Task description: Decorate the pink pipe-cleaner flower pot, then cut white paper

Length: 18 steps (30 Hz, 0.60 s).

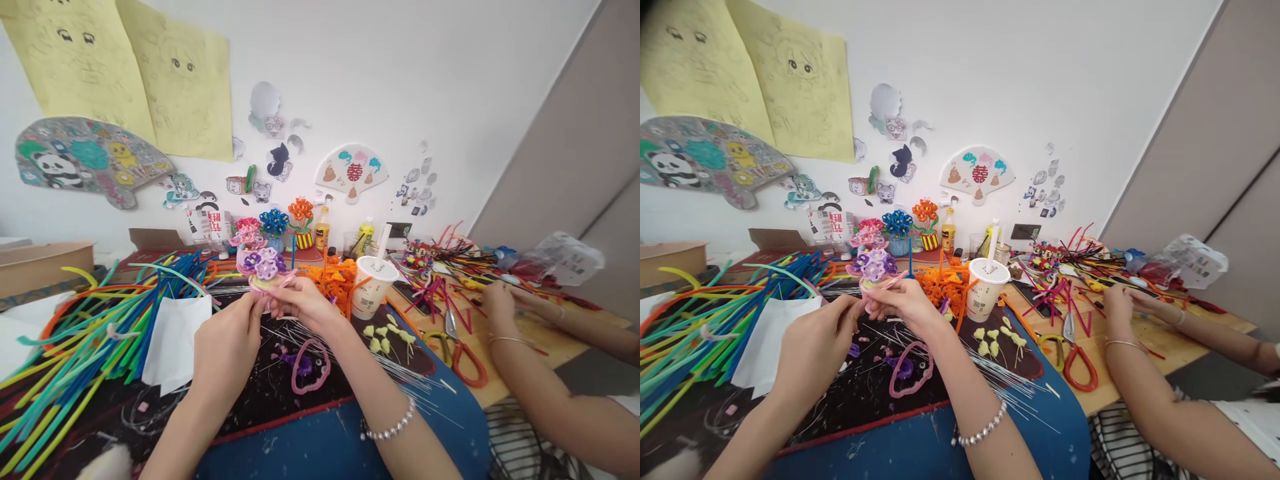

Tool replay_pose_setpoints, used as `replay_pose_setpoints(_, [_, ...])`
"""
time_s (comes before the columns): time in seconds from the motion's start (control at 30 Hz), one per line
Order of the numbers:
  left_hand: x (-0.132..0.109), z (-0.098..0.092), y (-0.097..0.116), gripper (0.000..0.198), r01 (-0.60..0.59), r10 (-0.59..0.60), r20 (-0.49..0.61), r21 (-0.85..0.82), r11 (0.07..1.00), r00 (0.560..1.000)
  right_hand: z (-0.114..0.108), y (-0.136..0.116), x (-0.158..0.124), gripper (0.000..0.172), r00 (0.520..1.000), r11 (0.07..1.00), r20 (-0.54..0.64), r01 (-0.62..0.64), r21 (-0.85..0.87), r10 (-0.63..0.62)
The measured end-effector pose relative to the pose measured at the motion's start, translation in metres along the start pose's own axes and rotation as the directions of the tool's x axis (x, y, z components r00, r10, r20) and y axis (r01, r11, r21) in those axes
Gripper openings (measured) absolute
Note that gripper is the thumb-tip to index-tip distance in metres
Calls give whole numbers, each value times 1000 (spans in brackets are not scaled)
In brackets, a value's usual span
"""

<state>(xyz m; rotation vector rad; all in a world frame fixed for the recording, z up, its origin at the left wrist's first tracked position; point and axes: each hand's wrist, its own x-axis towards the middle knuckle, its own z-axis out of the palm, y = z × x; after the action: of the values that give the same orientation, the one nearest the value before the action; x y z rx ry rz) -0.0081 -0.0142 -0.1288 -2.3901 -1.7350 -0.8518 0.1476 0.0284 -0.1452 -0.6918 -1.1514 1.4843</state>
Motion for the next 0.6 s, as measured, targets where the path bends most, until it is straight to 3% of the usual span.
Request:
replay_pose_setpoints(0.13, [0, 1, 1, 25, -8, 8, 0, -2, 1000, 1000, -10, -3, 3, 31, 993, 996, -95, 71, 45, -66])
replay_pose_setpoints(0.37, [-2, -1, -1, 24, -11, 11, -7, 2, 1000, 1000, 5, -1, -3, 33, 1000, 1000, 25, -6, -1, 6])
replay_pose_setpoints(0.6, [-1, 3, 0, 26, -18, 18, -16, 2, 1000, 1000, -2, -6, -2, 30, 997, 998, -43, 69, 15, -68])
